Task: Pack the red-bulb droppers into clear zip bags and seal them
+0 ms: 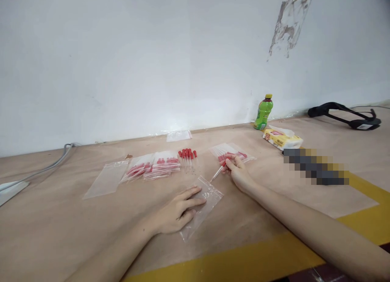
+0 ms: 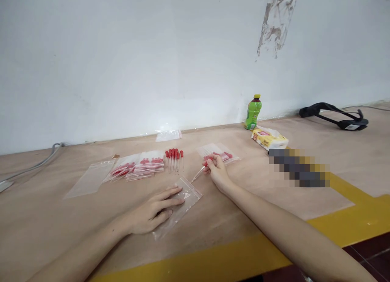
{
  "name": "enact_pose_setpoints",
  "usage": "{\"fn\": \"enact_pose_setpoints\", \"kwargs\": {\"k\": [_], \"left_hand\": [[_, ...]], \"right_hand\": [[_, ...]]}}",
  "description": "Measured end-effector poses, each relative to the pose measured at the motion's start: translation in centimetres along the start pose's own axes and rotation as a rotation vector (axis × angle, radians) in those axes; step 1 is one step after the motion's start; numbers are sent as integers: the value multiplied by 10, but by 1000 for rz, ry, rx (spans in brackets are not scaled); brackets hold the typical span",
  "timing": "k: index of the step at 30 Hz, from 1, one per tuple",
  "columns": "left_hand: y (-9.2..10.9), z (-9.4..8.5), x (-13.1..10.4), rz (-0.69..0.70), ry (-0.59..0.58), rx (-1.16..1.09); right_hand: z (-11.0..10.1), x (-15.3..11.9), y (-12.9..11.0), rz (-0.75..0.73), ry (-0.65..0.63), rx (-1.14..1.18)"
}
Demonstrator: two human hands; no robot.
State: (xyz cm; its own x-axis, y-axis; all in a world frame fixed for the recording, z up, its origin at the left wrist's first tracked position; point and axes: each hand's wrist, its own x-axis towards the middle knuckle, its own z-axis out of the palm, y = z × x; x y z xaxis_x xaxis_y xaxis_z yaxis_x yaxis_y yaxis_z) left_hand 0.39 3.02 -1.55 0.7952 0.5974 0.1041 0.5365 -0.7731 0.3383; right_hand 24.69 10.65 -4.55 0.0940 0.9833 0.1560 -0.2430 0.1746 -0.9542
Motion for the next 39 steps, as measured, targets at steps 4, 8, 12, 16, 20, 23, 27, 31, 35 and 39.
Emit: {"fn": "enact_pose_setpoints", "kwargs": {"k": [4, 8, 12, 16, 20, 23, 27, 31, 35, 39], "left_hand": [[-7, -3, 1, 32, -20, -21], [-5, -7, 2, 44, -20, -34], [-3, -9, 4, 44, -5, -45], [-3, -8, 7, 98, 13, -67], [-3, -6, 11, 126, -21, -42], [-4, -6, 12, 131, -31, -1], [-8, -7, 6, 49, 61, 49], [-11, -5, -2, -22, 105, -19], [-13, -1, -3, -26, 131, -84], [-13, 0, -1, -44, 160, -110]], "right_hand": [[3, -8, -2, 61, -20, 55], [1, -17, -9, 240, -164, 90], [-11, -18, -17, 334, -528, -93], [-19, -16, -20, 209, -714, -213], [-13, -19, -20, 231, -810, -131], [-8, -21, -20, 307, -909, -162], [-9, -19, -20, 310, -879, -242], [-13, -18, -17, 285, -792, -314], [-10, -21, -16, 176, -811, -467], [-6, -23, -25, -129, -970, -582]]}}
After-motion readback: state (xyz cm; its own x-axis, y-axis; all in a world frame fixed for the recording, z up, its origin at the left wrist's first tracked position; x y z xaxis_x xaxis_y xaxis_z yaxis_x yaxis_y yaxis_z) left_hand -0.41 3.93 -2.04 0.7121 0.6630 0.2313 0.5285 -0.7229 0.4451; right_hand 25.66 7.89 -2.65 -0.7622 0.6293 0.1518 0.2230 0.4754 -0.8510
